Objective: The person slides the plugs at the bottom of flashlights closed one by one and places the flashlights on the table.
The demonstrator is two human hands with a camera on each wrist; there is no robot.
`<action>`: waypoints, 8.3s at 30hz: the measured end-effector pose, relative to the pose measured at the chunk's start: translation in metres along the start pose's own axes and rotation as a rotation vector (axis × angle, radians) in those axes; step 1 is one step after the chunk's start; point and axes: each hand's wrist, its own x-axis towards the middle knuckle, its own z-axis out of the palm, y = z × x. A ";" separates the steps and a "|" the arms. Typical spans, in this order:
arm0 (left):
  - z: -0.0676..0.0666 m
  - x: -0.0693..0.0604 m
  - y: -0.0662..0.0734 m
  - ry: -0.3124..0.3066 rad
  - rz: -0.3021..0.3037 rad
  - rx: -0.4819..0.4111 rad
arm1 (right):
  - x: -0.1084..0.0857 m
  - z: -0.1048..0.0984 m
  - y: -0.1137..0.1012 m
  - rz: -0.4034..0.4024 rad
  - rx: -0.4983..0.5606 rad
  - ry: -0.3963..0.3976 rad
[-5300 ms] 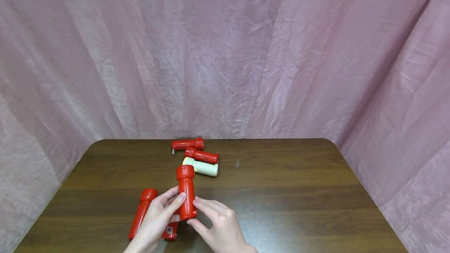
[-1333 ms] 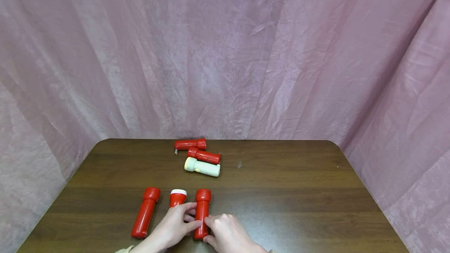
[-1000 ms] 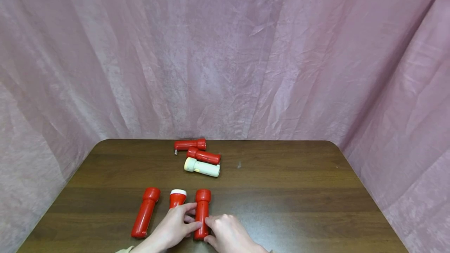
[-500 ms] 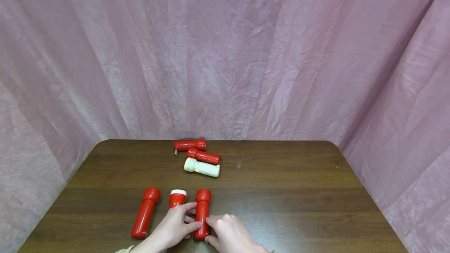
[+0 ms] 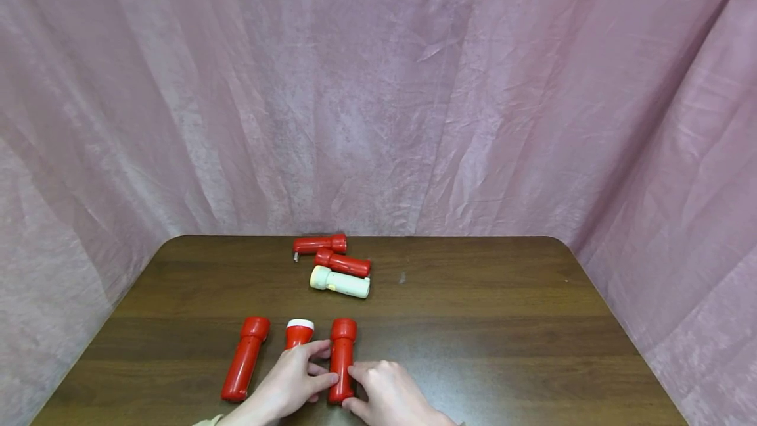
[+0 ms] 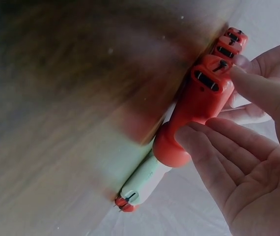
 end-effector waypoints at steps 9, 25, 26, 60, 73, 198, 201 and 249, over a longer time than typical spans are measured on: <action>-0.005 -0.001 0.004 0.036 0.054 0.018 | -0.002 -0.005 -0.001 0.018 -0.053 0.063; -0.024 -0.006 0.026 0.242 0.111 -0.023 | -0.004 -0.013 0.004 0.064 -0.177 0.285; -0.025 -0.006 0.027 0.254 0.108 -0.030 | -0.003 -0.014 0.005 0.068 -0.175 0.291; -0.045 0.051 0.043 0.291 0.051 0.087 | 0.058 -0.029 0.066 0.177 -0.095 0.173; -0.049 0.077 0.044 0.263 -0.028 0.254 | 0.081 -0.025 0.086 0.177 -0.089 0.134; -0.027 0.141 0.024 0.132 0.594 1.203 | 0.086 -0.019 0.093 0.307 0.132 0.155; -0.029 0.142 0.022 0.134 0.617 1.195 | 0.084 -0.020 0.092 0.322 0.177 0.173; -0.035 0.052 0.060 0.358 0.945 0.866 | 0.028 -0.073 0.037 0.376 0.970 0.267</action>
